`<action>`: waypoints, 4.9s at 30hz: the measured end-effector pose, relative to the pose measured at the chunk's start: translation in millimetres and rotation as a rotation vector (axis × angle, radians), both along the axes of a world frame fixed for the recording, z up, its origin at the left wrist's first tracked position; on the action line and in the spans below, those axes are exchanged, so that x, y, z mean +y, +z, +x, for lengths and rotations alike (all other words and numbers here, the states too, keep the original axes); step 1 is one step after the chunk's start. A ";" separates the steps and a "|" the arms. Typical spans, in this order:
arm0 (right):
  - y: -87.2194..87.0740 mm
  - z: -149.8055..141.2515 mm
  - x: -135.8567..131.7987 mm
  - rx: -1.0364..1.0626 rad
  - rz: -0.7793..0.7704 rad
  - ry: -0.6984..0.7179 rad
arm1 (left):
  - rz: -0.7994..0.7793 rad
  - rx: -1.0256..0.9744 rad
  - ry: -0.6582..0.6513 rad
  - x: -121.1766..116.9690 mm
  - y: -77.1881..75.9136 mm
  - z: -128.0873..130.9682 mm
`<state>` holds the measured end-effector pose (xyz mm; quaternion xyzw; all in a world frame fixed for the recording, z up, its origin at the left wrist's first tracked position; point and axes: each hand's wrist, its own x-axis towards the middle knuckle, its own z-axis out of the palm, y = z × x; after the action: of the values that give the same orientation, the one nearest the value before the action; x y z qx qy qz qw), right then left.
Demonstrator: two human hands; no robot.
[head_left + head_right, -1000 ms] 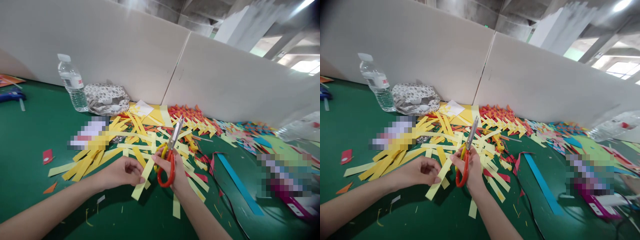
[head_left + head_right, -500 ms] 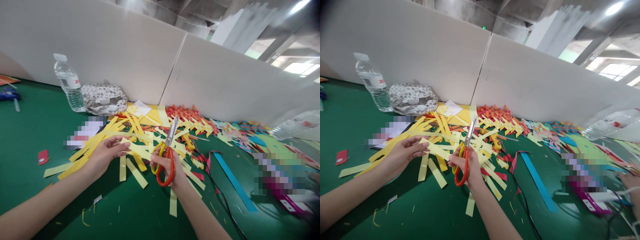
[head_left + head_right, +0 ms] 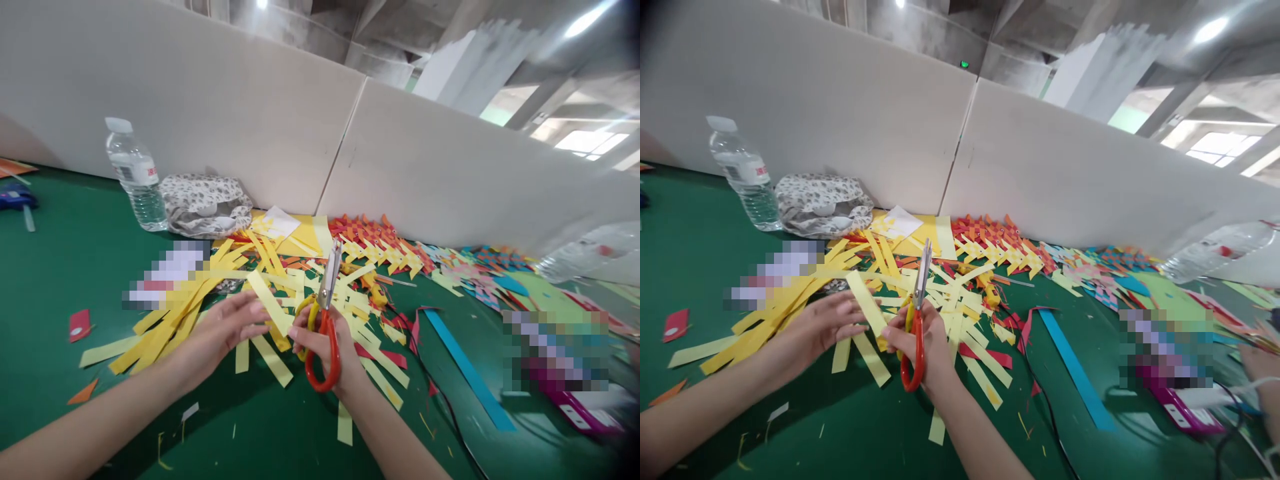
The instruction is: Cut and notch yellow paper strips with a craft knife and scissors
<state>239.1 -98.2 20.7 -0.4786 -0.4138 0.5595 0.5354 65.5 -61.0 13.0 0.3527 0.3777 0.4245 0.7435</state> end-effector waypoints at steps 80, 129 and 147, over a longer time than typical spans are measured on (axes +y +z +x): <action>-0.1 6.0 -1.8 -1.233 0.151 -0.065 | 0.233 0.180 -0.079 18.5 -9.3 -12.5; 3.1 6.5 -5.4 -1.247 0.165 0.130 | 0.263 0.179 -0.169 13.1 -9.2 -11.5; 4.1 9.5 -6.2 -1.190 0.188 0.167 | 0.200 0.141 -0.162 12.2 -7.1 -12.4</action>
<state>248.6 -104.3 24.8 -0.6259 -0.7257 0.1972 0.2066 53.1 -48.8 5.9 0.4836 0.3550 0.3726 0.7080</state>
